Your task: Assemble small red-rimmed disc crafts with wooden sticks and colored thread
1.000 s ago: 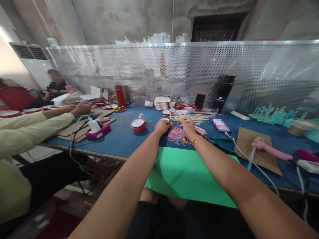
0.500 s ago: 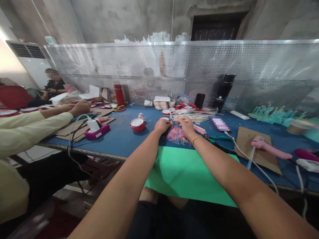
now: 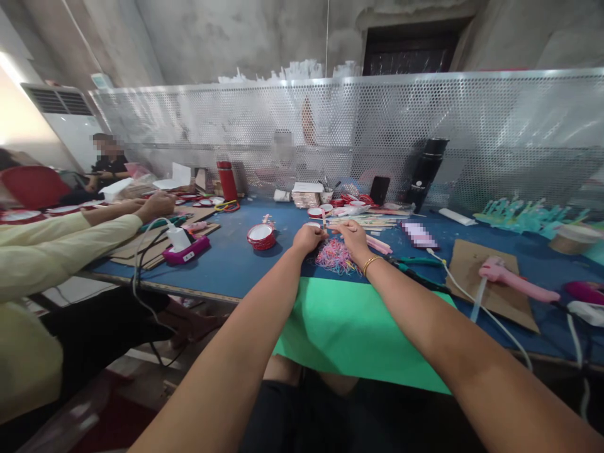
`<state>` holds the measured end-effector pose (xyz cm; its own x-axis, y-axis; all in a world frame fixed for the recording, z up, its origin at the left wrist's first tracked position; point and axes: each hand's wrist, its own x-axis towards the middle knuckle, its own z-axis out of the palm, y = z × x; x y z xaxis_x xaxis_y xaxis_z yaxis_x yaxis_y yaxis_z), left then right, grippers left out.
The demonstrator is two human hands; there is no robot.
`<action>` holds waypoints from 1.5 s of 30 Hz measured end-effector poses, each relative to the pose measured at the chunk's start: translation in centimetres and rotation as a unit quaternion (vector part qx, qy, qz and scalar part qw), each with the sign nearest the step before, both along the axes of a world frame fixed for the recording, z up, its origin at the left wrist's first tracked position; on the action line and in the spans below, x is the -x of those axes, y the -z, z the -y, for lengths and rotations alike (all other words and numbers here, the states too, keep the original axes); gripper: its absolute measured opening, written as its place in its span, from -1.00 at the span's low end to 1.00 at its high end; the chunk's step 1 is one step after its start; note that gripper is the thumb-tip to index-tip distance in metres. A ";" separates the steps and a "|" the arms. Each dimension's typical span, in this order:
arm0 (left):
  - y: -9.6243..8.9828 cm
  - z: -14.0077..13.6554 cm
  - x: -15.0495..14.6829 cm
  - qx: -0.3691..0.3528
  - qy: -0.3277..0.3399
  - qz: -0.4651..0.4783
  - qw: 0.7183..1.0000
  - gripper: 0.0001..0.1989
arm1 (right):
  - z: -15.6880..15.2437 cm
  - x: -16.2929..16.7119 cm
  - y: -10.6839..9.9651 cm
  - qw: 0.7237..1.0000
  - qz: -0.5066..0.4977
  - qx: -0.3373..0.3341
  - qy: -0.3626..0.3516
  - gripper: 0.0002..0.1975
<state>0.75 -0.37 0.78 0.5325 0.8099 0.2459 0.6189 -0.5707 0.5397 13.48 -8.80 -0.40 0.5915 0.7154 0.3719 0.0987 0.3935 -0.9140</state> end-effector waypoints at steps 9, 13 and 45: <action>0.2 -0.2 0.0 -0.003 0.005 0.002 1.000 -0.74 | 0.1 -0.1 0.0 1.000 0.011 -0.003 0.005 -0.83; 0.1 -0.2 0.1 -0.004 0.006 -0.001 1.000 -0.74 | -0.1 -0.1 0.2 1.000 0.016 -0.005 -0.001 -0.83; 0.3 -0.2 0.2 0.012 -0.001 0.009 1.000 -0.72 | 0.4 0.2 -0.3 1.000 0.022 0.000 -0.006 -0.86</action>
<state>0.59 -0.12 0.47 0.5267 0.8164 0.2368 0.6096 -0.5569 0.5642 13.33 -9.23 -0.14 0.5665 0.7215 0.3981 0.1344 0.3957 -0.9085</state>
